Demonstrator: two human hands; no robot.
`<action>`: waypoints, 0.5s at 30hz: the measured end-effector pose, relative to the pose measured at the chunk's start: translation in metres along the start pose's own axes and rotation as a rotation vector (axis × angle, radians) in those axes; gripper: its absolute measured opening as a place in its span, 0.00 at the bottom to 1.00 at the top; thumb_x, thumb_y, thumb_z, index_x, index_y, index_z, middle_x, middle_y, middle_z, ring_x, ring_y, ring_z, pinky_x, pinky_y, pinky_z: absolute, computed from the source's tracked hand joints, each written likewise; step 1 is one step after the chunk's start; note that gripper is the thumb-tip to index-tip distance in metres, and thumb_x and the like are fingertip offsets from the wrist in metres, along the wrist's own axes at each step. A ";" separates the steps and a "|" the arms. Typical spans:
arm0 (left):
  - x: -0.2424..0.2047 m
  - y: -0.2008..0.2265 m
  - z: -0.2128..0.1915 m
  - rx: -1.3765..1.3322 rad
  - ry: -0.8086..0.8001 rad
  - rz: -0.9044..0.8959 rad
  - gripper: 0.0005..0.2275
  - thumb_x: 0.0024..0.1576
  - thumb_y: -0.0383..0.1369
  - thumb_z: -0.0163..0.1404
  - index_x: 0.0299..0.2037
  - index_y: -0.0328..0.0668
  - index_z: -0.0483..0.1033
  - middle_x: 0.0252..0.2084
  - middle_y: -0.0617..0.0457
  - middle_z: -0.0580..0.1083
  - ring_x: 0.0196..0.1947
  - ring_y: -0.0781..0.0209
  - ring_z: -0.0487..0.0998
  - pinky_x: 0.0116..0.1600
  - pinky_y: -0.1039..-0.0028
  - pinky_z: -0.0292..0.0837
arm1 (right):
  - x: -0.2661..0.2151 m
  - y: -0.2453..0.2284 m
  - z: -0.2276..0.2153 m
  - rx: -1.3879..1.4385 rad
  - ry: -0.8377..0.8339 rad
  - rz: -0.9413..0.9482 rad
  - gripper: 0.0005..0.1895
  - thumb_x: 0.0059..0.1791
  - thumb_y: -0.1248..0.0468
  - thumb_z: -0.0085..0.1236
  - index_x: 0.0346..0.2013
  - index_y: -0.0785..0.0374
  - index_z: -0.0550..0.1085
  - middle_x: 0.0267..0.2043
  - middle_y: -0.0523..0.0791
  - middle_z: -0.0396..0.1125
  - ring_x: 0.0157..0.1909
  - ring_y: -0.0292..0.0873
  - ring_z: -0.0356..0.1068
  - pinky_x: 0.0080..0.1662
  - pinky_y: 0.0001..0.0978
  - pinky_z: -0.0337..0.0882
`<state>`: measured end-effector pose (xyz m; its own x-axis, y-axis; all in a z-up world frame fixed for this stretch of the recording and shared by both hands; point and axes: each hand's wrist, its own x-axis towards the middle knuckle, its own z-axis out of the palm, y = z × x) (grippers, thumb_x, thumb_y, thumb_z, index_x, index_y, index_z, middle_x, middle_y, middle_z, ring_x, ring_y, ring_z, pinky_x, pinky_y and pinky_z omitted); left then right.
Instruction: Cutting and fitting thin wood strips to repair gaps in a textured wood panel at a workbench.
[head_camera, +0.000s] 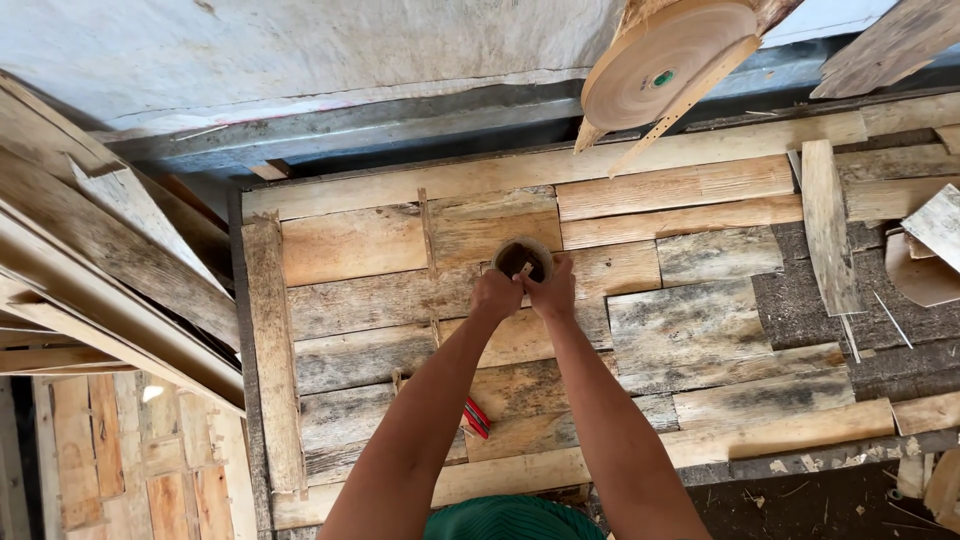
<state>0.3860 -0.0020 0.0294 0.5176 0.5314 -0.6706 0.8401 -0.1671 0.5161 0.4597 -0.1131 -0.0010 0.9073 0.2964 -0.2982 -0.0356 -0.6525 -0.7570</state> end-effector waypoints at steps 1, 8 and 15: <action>0.003 -0.001 0.000 0.001 0.001 0.000 0.21 0.60 0.46 0.51 0.41 0.28 0.82 0.44 0.33 0.80 0.46 0.38 0.82 0.49 0.53 0.78 | 0.002 0.002 0.001 0.001 0.000 0.000 0.50 0.33 0.48 0.80 0.59 0.67 0.63 0.54 0.56 0.71 0.56 0.55 0.73 0.54 0.47 0.74; -0.010 0.004 -0.011 -0.015 -0.068 0.026 0.22 0.63 0.46 0.50 0.35 0.29 0.83 0.35 0.37 0.80 0.35 0.46 0.83 0.40 0.58 0.80 | 0.014 0.011 0.009 -0.024 0.021 0.042 0.46 0.35 0.52 0.80 0.56 0.65 0.60 0.52 0.57 0.69 0.53 0.57 0.73 0.50 0.48 0.75; -0.030 -0.017 -0.013 -0.337 -0.127 0.060 0.15 0.63 0.37 0.52 0.36 0.31 0.85 0.25 0.44 0.80 0.22 0.60 0.81 0.31 0.68 0.80 | 0.010 -0.006 -0.001 -0.064 -0.007 0.139 0.41 0.40 0.52 0.78 0.56 0.61 0.60 0.52 0.57 0.69 0.51 0.57 0.73 0.48 0.49 0.75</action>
<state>0.3540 -0.0040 0.0477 0.5980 0.4178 -0.6840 0.7181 0.0998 0.6887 0.4693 -0.1074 0.0011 0.8924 0.2048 -0.4021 -0.1342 -0.7304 -0.6697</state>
